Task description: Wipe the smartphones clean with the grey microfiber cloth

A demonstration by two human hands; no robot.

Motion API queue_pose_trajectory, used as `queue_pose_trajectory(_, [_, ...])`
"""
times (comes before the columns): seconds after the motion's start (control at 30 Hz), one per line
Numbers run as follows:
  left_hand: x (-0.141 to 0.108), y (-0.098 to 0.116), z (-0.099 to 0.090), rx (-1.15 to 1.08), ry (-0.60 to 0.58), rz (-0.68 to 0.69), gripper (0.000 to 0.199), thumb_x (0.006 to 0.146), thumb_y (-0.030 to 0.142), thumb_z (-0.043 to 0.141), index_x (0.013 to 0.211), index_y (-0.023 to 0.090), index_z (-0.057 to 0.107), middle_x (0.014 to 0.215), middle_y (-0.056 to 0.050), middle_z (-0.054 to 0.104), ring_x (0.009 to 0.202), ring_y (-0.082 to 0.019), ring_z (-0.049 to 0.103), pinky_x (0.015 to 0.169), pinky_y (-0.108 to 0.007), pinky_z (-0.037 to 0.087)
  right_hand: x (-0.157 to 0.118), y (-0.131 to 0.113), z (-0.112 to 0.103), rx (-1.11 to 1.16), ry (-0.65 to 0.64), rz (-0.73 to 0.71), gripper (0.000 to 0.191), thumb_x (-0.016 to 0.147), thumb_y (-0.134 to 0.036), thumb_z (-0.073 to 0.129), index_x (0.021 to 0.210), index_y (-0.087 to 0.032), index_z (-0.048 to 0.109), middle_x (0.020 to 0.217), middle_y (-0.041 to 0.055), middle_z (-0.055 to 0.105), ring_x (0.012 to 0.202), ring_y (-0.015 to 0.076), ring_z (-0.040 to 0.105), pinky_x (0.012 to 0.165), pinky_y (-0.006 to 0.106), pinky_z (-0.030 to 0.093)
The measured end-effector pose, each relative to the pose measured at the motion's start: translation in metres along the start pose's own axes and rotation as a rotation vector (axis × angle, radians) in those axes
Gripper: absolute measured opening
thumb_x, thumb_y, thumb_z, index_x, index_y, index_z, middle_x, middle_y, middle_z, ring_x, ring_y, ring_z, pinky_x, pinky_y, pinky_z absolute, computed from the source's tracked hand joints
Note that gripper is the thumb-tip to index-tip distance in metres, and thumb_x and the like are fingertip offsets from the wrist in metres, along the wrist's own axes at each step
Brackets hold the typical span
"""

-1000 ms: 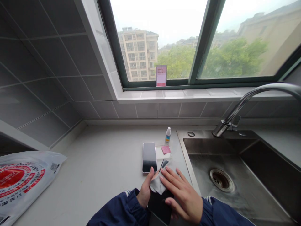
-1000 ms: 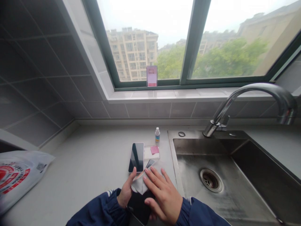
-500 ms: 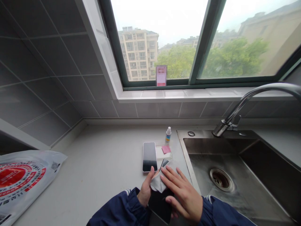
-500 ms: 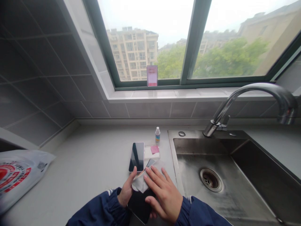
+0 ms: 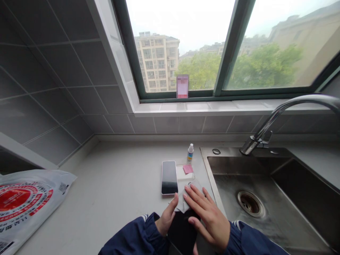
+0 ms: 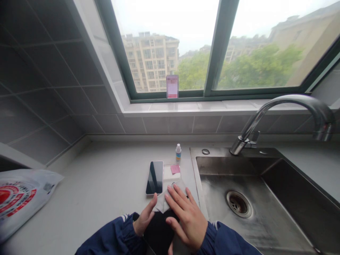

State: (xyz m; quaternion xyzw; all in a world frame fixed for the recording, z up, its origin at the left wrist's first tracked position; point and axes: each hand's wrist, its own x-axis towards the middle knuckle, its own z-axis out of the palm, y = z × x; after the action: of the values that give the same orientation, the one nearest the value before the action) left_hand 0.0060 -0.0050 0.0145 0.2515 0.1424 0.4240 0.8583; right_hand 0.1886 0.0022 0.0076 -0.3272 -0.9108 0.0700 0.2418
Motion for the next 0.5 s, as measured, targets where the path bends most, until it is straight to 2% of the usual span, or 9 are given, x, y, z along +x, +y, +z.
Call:
queue_pose_trajectory(0.07, [-0.0003,0.0007,0.0011,0.014,-0.036,-0.002,0.058,0.088,0.059,0.049,0.132,0.021,0.059,0.133,-0.006,0.060,0.143,-0.023,0.030,0.119,-0.034,0.013,-0.0003,0.0013,0.0002,-0.020,-0.011,0.022,0.057,0.100,-0.038,0.040,0.153,-0.020,0.027,0.157,0.0086,0.027,0.146,0.0299,0.023,0.117,0.051,0.022])
queue_pose_trajectory(0.2, [0.0005,0.0018,0.0050,0.046,-0.069,0.022,0.061,0.092,0.054,0.045,0.135,0.012,0.054,0.138,-0.011,0.055,0.145,-0.025,0.025,0.119,-0.033,0.008,-0.0014,0.0050,0.0017,-0.070,-0.018,0.090,0.062,0.099,-0.034,0.042,0.155,-0.019,0.021,0.159,0.0110,0.021,0.147,0.0325,0.019,0.115,0.056,0.025])
queue_pose_trajectory(0.3, [0.0023,0.0023,0.0050,0.038,-0.079,0.029,0.061,0.092,0.054,0.045,0.135,0.012,0.055,0.139,-0.012,0.054,0.145,-0.025,0.025,0.119,-0.033,0.007,-0.0027,0.0068,0.0038,-0.069,-0.006,0.113,0.062,0.099,-0.033,0.043,0.155,-0.019,0.020,0.159,0.0113,0.022,0.147,0.0325,0.019,0.114,0.057,0.026])
queue_pose_trajectory(0.4, [0.0035,0.0026,0.0019,-0.028,-0.097,0.004,0.061,0.091,0.056,0.045,0.135,0.015,0.055,0.138,-0.012,0.056,0.143,-0.025,0.030,0.119,-0.035,0.009,-0.0042,0.0063,0.0049,-0.055,-0.005,0.088,0.059,0.099,-0.031,0.044,0.154,-0.020,0.025,0.158,0.0104,0.025,0.146,0.0314,0.022,0.116,0.058,0.021])
queue_pose_trajectory(0.5, [0.0036,0.0037,0.0007,-0.083,-0.067,-0.009,0.062,0.090,0.057,0.045,0.135,0.016,0.055,0.134,-0.013,0.059,0.138,-0.029,0.039,0.117,-0.039,0.018,-0.0050,0.0046,0.0039,-0.055,-0.045,0.044,0.056,0.098,-0.028,0.045,0.152,-0.020,0.030,0.157,0.0088,0.029,0.146,0.0299,0.024,0.117,0.059,0.017])
